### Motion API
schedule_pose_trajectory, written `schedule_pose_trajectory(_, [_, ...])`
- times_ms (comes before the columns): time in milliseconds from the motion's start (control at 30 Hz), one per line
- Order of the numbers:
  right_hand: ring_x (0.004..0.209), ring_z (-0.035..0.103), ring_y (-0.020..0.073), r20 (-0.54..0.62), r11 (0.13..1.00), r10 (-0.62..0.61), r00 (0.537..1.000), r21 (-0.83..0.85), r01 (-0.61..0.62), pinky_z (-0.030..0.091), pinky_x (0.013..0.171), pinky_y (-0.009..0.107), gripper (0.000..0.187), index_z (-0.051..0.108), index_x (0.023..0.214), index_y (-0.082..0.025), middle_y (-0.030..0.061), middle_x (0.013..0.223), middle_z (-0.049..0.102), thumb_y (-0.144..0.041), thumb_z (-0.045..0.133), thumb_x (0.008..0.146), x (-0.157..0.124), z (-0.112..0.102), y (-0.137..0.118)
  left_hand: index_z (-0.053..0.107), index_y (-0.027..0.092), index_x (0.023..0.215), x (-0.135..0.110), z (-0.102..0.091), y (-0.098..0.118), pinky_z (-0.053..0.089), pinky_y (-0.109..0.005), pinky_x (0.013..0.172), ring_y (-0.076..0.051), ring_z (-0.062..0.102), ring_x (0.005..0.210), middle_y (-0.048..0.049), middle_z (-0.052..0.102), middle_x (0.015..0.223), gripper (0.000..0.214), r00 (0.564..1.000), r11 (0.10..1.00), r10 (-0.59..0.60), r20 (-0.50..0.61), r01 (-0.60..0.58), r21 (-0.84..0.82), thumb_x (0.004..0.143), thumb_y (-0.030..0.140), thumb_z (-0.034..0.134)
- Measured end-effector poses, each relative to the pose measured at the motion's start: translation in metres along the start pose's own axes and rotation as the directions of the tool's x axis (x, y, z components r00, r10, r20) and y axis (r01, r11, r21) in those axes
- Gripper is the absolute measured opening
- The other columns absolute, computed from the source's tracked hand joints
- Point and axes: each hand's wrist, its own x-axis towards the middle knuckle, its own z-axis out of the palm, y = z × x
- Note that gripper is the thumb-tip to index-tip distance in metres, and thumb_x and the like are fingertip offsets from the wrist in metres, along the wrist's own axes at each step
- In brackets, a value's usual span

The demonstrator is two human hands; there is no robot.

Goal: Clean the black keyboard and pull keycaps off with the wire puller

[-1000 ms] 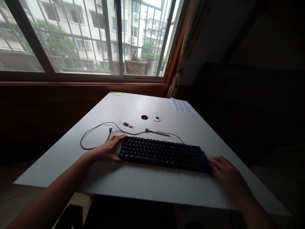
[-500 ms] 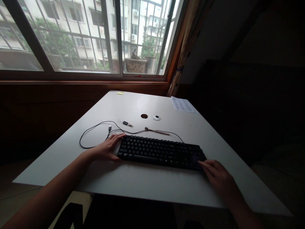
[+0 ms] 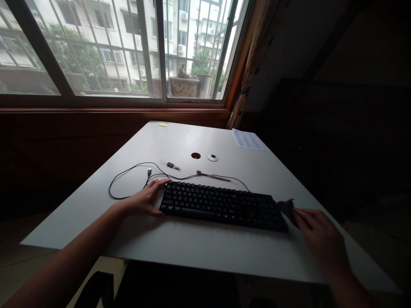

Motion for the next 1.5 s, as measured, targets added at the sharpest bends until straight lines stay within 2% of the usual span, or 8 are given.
schedule_pose_trajectory(300, [0.088, 0.064, 0.0205, 0.160, 0.910, -0.203, 0.966, 0.396, 0.126, 0.055, 0.081, 0.035, 0.024, 0.071, 0.114, -0.024, 0.0069, 0.098, 0.066, -0.024, 0.052, 0.099, 0.102, 0.080, -0.176, 0.013, 0.029, 0.158, 0.000, -0.004, 0.000, 0.029, -0.058, 0.119, -0.040, 0.028, 0.144, -0.0165, 0.029, 0.153, 0.120, 1.000, 1.000, 0.022, 0.022, -0.022, -0.005, 0.066, 0.049, 0.088])
schedule_pose_trajectory(433, [0.086, 0.061, 0.0185, 0.204, 0.854, -0.378, 0.903, 0.453, 0.255, 0.053, 0.080, 0.033, 0.024, 0.073, 0.112, -0.023, 0.0067, 0.096, 0.064, -0.019, 0.054, 0.098, 0.126, 0.115, -0.222, 0.013, 0.030, 0.158, 0.000, -0.004, -0.001, 0.027, -0.058, 0.120, -0.039, 0.028, 0.144, -0.0152, 0.029, 0.155, 0.121, 0.999, 1.000, 0.023, 0.023, -0.022, -0.006, 0.066, 0.051, 0.088])
schedule_pose_trajectory(533, [0.086, 0.060, 0.0181, 0.256, 0.855, -0.429, 0.866, 0.424, 0.298, 0.052, 0.079, 0.032, 0.021, 0.076, 0.102, -0.023, 0.0063, 0.094, 0.064, -0.016, 0.057, 0.096, 0.131, 0.130, -0.232, 0.015, 0.030, 0.157, 0.000, -0.003, 0.000, 0.030, -0.056, 0.120, -0.038, 0.029, 0.144, -0.0149, 0.030, 0.154, 0.123, 1.000, 1.000, 0.016, 0.010, -0.016, -0.022, 0.063, 0.050, 0.090])
schedule_pose_trajectory(667, [0.084, 0.059, 0.0178, 0.302, 0.879, -0.399, 0.866, 0.394, 0.268, 0.051, 0.078, 0.032, 0.023, 0.077, 0.101, -0.023, 0.0060, 0.093, 0.064, -0.015, 0.057, 0.095, 0.126, 0.128, -0.218, 0.017, 0.030, 0.157, 0.000, -0.002, 0.000, 0.030, -0.058, 0.119, -0.038, 0.028, 0.144, -0.0150, 0.031, 0.154, 0.120, 1.000, 1.000, 0.010, 0.011, -0.010, -0.021, 0.063, 0.049, 0.090])
schedule_pose_trajectory(833, [0.084, 0.061, 0.0197, 0.319, 0.908, -0.352, 0.880, 0.344, 0.239, 0.052, 0.078, 0.034, 0.025, 0.077, 0.100, -0.023, 0.0067, 0.092, 0.065, -0.011, 0.057, 0.092, 0.118, 0.111, -0.180, 0.017, 0.031, 0.157, 0.000, -0.002, -0.001, 0.028, -0.059, 0.120, -0.038, 0.027, 0.144, -0.0148, 0.032, 0.154, 0.120, 1.000, 1.000, 0.024, 0.019, -0.023, -0.002, 0.063, 0.049, 0.089])
schedule_pose_trajectory(1100, [0.086, 0.064, 0.0210, 0.317, 0.934, -0.284, 0.905, 0.303, 0.187, 0.054, 0.080, 0.035, 0.026, 0.078, 0.100, -0.023, 0.0069, 0.092, 0.067, -0.018, 0.054, 0.092, 0.099, 0.085, -0.102, 0.017, 0.032, 0.156, 0.001, 0.000, -0.001, 0.031, -0.059, 0.119, -0.038, 0.028, 0.142, -0.0140, 0.032, 0.153, 0.119, 1.000, 1.000, 0.030, 0.004, -0.030, 0.005, 0.063, 0.045, 0.090])
schedule_pose_trajectory(1367, [0.080, 0.065, 0.0208, 0.332, 0.987, -0.128, 0.934, 0.136, 0.087, 0.054, 0.076, 0.035, 0.027, 0.078, 0.095, -0.022, 0.0066, 0.087, 0.066, -0.026, 0.051, 0.092, 0.075, 0.058, -0.017, 0.019, 0.031, 0.155, 0.001, 0.000, -0.003, 0.032, -0.059, 0.118, -0.038, 0.029, 0.142, -0.0145, 0.034, 0.152, 0.117, 0.999, 0.999, 0.041, -0.006, -0.041, -0.007, 0.063, 0.044, 0.090])
schedule_pose_trajectory(1500, [0.080, 0.065, 0.0217, 0.265, 0.996, -0.062, 0.962, 0.078, 0.043, 0.053, 0.077, 0.036, 0.030, 0.077, 0.097, -0.020, 0.0071, 0.087, 0.065, -0.030, 0.050, 0.095, 0.073, 0.050, -0.020, 0.019, 0.031, 0.156, 0.001, 0.002, -0.003, 0.032, -0.061, 0.117, -0.040, 0.029, 0.142, -0.0149, 0.034, 0.152, 0.119, 0.999, 0.999, 0.037, -0.013, -0.037, -0.004, 0.062, 0.044, 0.090])
